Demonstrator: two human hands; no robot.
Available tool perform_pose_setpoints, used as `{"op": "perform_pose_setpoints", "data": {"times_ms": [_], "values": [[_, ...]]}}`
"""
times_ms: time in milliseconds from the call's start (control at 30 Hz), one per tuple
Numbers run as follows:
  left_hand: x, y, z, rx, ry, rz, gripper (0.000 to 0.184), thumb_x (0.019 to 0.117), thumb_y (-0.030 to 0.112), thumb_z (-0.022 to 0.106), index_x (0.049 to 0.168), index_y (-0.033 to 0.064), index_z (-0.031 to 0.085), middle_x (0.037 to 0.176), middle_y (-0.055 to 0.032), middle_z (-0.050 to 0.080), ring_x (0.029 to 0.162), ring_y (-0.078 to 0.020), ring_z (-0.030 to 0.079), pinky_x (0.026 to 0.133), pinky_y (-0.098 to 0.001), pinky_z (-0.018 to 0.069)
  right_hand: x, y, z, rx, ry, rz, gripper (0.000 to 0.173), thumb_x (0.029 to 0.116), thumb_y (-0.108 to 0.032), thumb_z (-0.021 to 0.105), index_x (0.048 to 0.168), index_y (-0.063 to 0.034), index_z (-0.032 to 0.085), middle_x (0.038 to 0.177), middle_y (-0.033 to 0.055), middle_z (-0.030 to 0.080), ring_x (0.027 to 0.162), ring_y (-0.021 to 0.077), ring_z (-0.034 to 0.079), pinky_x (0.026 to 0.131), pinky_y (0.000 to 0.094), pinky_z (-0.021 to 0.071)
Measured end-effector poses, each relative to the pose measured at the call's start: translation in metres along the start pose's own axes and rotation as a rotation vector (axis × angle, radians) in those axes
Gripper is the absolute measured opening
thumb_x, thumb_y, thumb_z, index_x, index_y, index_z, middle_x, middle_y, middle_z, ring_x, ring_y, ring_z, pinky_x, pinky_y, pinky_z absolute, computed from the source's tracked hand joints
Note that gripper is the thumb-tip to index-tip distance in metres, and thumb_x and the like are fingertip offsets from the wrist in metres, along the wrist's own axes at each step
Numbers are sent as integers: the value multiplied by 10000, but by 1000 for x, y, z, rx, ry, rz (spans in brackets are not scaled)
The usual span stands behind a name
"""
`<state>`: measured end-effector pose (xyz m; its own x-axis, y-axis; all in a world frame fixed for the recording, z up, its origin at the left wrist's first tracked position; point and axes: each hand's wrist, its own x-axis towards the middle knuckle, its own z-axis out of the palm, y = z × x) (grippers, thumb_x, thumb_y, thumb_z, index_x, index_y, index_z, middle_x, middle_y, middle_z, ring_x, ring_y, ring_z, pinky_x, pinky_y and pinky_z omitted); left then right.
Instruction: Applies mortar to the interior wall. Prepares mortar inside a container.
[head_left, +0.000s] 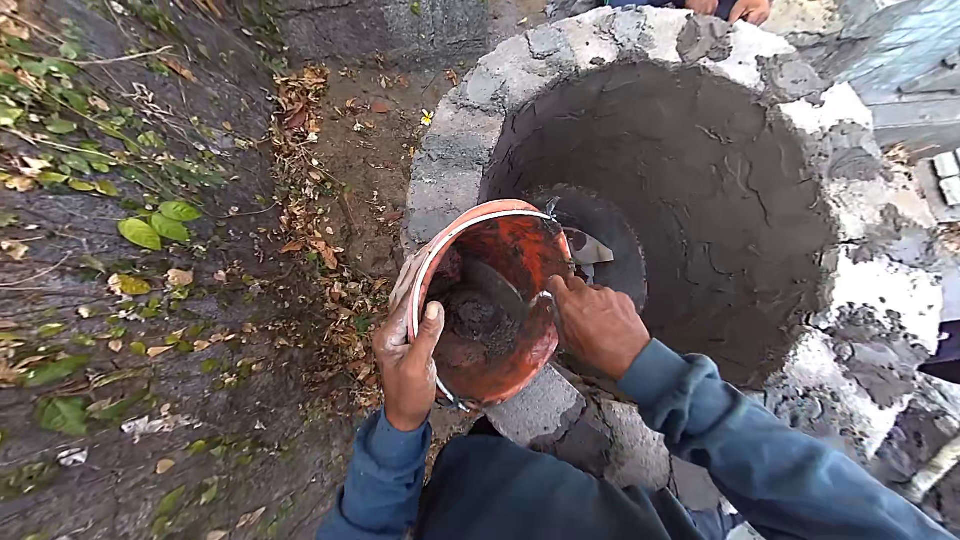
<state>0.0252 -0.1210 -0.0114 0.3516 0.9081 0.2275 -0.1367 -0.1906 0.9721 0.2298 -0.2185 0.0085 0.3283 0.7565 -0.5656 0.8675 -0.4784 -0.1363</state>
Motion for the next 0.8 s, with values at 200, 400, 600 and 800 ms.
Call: {"op": "perform_pose_setpoints", "data": {"times_ms": [200,400,600,800], "values": [[-10,-6,-1,-44,-7,30,356,1026,163,522,1263,-70,650,1436,-162,583,1410,-240,480,1194,-375,375,19,-21,18,84,-218,-48,369,1029,-160,539,1356,8,514,1120,272,670,1078,462,675,870,607,543],[-14,-9,3,-81,-3,36,360,1037,219,544,1288,-11,662,1437,-107,594,1410,-200,480,1199,-363,367,27,-27,34,151,-261,-146,429,999,-160,564,1388,5,490,1144,287,654,1085,474,665,878,620,536],[-18,-8,10,-58,-24,47,356,1015,214,573,1276,-7,673,1437,-120,590,1408,-205,479,1193,-365,374,28,-34,50,366,-340,-200,445,1012,-249,569,1403,-41,521,1140,276,657,1089,456,663,891,633,531],[-19,-3,16,16,-11,59,348,1022,226,564,1252,-4,688,1446,-117,587,1432,-208,454,1209,-354,353,26,-19,63,708,-285,-325,303,999,-254,596,1187,-19,629,930,192,645,894,351,644,815,564,505]]}}
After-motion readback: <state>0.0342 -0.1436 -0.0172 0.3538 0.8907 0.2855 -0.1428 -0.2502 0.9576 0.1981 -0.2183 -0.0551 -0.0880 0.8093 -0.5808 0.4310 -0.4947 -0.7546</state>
